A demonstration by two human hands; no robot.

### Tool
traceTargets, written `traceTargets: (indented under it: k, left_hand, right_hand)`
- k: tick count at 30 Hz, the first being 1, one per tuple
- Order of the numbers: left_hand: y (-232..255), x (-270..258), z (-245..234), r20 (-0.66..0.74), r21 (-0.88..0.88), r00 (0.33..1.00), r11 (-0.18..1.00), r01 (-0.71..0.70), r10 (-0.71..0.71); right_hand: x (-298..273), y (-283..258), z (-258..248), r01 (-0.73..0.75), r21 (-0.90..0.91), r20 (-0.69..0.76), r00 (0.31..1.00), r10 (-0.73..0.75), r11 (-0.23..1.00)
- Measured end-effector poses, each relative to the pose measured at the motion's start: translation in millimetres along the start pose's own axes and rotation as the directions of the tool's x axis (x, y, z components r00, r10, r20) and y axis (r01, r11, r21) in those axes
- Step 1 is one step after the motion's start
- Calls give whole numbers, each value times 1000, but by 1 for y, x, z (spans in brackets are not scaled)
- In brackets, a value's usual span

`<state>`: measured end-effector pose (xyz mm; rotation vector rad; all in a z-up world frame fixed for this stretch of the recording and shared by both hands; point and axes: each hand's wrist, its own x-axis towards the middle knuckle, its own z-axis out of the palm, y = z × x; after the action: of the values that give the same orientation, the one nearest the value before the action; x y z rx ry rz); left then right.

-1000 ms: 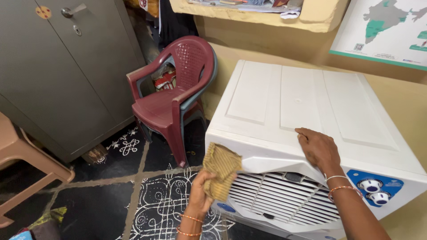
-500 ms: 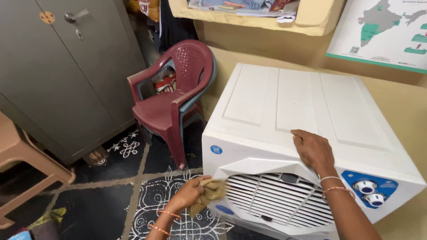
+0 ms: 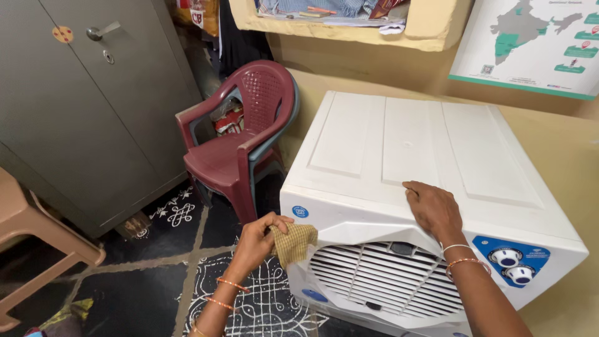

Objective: The person wipes the exterior surfaces of a white evaporative cooler with a cloth, including the top panel and the front vents.

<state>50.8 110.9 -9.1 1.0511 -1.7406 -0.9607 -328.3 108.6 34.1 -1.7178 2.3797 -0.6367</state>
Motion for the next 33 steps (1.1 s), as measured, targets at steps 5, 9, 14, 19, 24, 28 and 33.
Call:
traceTargets:
  k: [5,9,14,19,24,28,33]
  left_hand:
    - [-3,7,-7,-130,118,990,991,68,-52]
    - [-18,21,-6,-138,30,990,999,-30,34]
    - [0,53,-18,-214,68,975,997,-40,54]
    - [32,90,-24,-238,560,755,721,-408,612]
    - [6,91,29,240,569,827,617,-544,508]
    - [-1,74,55,213,580,856,644,-499,471]
    - [22,72,35,287,478,870,727,-493,401]
  right_hand:
    - [1,1,1,0,-2,-3,1000,0,1000]
    - [0,-3,-1,-16,1,10,1000,16,1000]
    - [-3,-4,-3,-29,19,18,999,29,999]
    - [-3,-4,-3,-2,21,0,1000,2,1000]
    - [-3,-4,-3,-20,24,14,1000,19,1000]
    - [-3,-2,-2,-7,15,-8,1000,7,1000]
    - [-3,-4,-3,-5,37,-8,1000,5,999]
